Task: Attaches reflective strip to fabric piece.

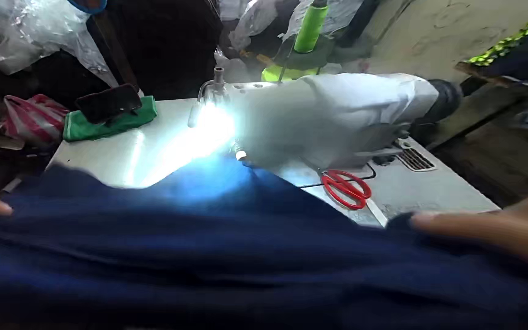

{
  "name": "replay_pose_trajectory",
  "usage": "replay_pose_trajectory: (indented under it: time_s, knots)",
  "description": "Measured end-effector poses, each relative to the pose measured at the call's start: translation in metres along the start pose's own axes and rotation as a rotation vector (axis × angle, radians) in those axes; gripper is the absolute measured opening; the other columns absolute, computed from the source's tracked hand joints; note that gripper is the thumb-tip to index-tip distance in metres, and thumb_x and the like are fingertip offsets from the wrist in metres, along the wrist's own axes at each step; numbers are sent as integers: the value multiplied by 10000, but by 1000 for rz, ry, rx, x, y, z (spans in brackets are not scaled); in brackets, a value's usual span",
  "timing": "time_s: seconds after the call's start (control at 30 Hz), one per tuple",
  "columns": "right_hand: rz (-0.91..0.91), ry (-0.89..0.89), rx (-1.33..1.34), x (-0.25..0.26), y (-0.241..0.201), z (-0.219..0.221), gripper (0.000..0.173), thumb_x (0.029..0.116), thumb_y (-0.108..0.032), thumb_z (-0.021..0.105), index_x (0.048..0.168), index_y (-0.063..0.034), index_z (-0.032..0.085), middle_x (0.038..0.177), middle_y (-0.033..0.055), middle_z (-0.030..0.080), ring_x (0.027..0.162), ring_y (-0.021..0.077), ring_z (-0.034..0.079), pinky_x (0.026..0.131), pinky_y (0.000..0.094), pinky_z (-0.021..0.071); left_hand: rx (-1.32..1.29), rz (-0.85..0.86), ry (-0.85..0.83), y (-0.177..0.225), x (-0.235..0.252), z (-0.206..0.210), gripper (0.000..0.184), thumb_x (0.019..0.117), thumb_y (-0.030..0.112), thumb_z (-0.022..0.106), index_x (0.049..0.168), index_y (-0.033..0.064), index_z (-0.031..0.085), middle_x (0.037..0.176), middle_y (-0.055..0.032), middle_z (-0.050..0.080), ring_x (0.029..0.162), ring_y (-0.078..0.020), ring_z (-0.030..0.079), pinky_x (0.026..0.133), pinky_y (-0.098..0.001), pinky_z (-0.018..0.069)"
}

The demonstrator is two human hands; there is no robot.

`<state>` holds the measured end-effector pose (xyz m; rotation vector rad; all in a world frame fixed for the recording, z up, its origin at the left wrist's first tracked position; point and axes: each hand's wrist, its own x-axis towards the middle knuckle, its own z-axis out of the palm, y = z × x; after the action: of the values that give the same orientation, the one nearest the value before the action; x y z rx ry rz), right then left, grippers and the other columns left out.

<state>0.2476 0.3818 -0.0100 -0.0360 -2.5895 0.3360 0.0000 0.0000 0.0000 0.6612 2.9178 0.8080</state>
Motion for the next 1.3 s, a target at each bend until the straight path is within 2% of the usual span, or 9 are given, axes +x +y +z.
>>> replay_pose_trajectory:
  time_s: [0.13, 0.27, 0.4, 0.5, 0.67, 0.83, 0.97, 1.1, 1.3]
  knots:
    - [3, -466, 286, -16, -27, 62, 217, 944, -17, 631, 1129, -58, 736, 846, 182, 663, 728, 333, 657, 604, 475, 539, 27, 179, -648, -71, 2, 14, 595, 918, 117, 731, 1417, -117, 505, 1330, -375, 552, 1232, -502, 547, 1063, -602, 424]
    - [-5, -881, 358, -30, -26, 138, 377, 927, -192, 729, 1287, -93, 675, 1069, 193, 675, 968, 401, 678, 760, 567, 571, 123, 139, -249, -120, 3, 144, 914, 938, 742, 390, 1574, 86, 411, 1635, -236, 322, 1504, -485, 286, 1137, -771, 205]
    - [119, -385, 288, -6, 8, 181, 319, 1050, -296, 521, 1275, -166, 707, 1068, 48, 717, 956, 195, 711, 814, 422, 611, 305, 199, 71, -134, 7, 188, 749, 1029, 654, 215, 1573, 191, 439, 1622, -158, 391, 1507, -418, 331, 1129, -780, 175]
    - [360, -175, 126, 25, 36, 196, 305, 1061, -213, 490, 1233, -115, 722, 1068, 85, 712, 957, 247, 704, 826, 498, 590, 296, 270, 59, -161, 10, 177, 755, 1021, 677, 221, 1569, 209, 448, 1630, -125, 389, 1512, -384, 338, 1145, -760, 181]
    - [453, -219, 23, 61, 39, 239, 318, 960, -292, 725, 1120, -17, 719, 1100, 224, 674, 1069, 428, 640, 904, 619, 523, 315, 279, 50, -174, 20, 170, 790, 1003, 703, 210, 1568, 206, 451, 1630, -122, 388, 1519, -372, 328, 1159, -744, 169]
    - [523, -199, 494, 54, 25, 213, 137, 1037, -220, 570, 1063, -103, 638, 863, 13, 662, 774, 113, 650, 704, 357, 563, 308, 294, 40, -172, 17, 170, 782, 1005, 695, 228, 1564, 197, 455, 1630, -130, 387, 1516, -373, 333, 1157, -747, 163]
    - [527, -198, 377, 52, 52, 178, 63, 1013, -181, 606, 1028, -135, 646, 686, -26, 617, 598, 92, 584, 571, 335, 512, 285, 324, 9, -171, 22, 170, 786, 992, 721, 228, 1555, 229, 471, 1623, -100, 408, 1516, -361, 339, 1152, -746, 184]
    - [357, -228, -54, 62, 47, 212, 188, 967, -43, 647, 1141, -9, 710, 1031, 210, 693, 984, 421, 677, 825, 626, 547, 262, 346, -2, -182, 38, 167, 792, 975, 746, 243, 1550, 256, 478, 1632, -60, 400, 1528, -317, 327, 1166, -730, 181]
    - [37, -398, -141, 75, 21, 251, 443, 1067, -341, 484, 1419, -110, 620, 1463, 84, 601, 1378, 269, 548, 1129, 523, 429, 312, 205, 37, -170, 29, 161, 727, 1011, 625, 270, 1561, 189, 462, 1628, -209, 353, 1503, -449, 320, 1133, -788, 153]
